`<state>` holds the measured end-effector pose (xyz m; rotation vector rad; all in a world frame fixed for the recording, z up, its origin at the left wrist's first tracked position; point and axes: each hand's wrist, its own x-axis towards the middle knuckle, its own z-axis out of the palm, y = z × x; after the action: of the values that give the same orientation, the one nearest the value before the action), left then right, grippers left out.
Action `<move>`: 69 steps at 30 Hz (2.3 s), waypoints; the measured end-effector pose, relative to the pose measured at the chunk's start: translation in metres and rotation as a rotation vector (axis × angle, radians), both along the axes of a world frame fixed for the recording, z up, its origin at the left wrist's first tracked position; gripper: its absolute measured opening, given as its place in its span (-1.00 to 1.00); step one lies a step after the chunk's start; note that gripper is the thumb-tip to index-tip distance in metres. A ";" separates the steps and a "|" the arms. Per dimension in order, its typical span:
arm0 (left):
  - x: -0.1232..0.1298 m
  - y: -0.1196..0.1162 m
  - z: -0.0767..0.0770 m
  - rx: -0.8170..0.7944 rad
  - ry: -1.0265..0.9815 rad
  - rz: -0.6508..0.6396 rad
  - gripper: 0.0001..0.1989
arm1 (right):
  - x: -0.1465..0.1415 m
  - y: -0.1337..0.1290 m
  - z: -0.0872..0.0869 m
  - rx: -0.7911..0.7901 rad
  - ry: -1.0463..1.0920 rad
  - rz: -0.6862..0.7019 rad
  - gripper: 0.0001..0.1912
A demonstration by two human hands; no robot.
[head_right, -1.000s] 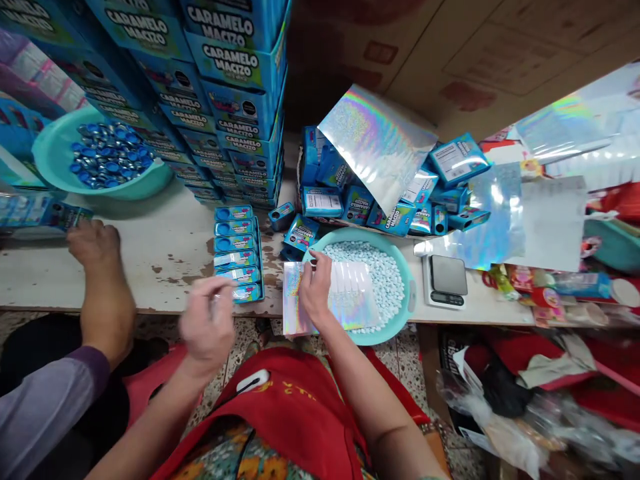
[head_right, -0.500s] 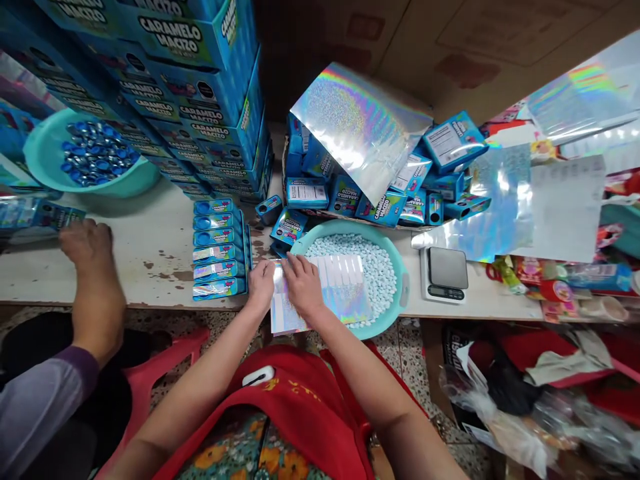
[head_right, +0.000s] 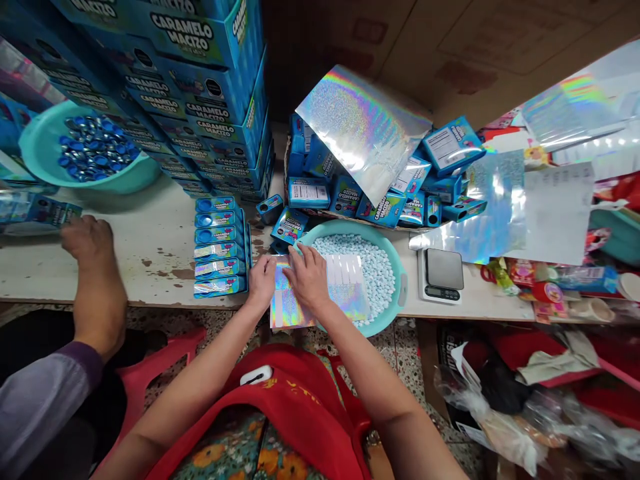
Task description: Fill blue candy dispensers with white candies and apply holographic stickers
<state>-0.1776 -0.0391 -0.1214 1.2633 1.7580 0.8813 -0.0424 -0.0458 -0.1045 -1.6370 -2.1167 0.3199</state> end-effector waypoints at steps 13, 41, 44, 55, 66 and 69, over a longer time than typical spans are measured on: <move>-0.003 0.002 0.005 0.041 -0.136 -0.024 -0.71 | 0.001 -0.014 0.008 0.103 0.074 -0.040 -0.72; 0.006 0.002 0.063 -0.062 -0.337 -0.366 -0.68 | 0.059 0.027 0.084 -0.236 -0.122 0.236 -0.69; 0.012 0.001 0.047 -0.140 -0.542 -0.199 -0.70 | 0.056 0.035 0.069 -0.301 -0.108 0.247 -0.69; 0.013 0.010 0.007 -0.156 -0.466 0.030 -0.76 | 0.025 0.005 0.019 -0.035 -0.208 0.258 -0.63; 0.001 0.011 0.008 0.022 0.106 -0.139 -0.79 | 0.031 -0.009 0.056 -0.090 0.237 0.078 -0.92; 0.000 0.002 0.035 0.210 -0.108 -0.112 -0.68 | 0.033 -0.011 0.086 -0.180 0.406 -0.018 -0.93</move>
<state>-0.1774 -0.0373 -0.0868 1.4067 1.5261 1.0698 -0.0098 -0.0565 -0.0187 -1.5288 -1.8063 0.7853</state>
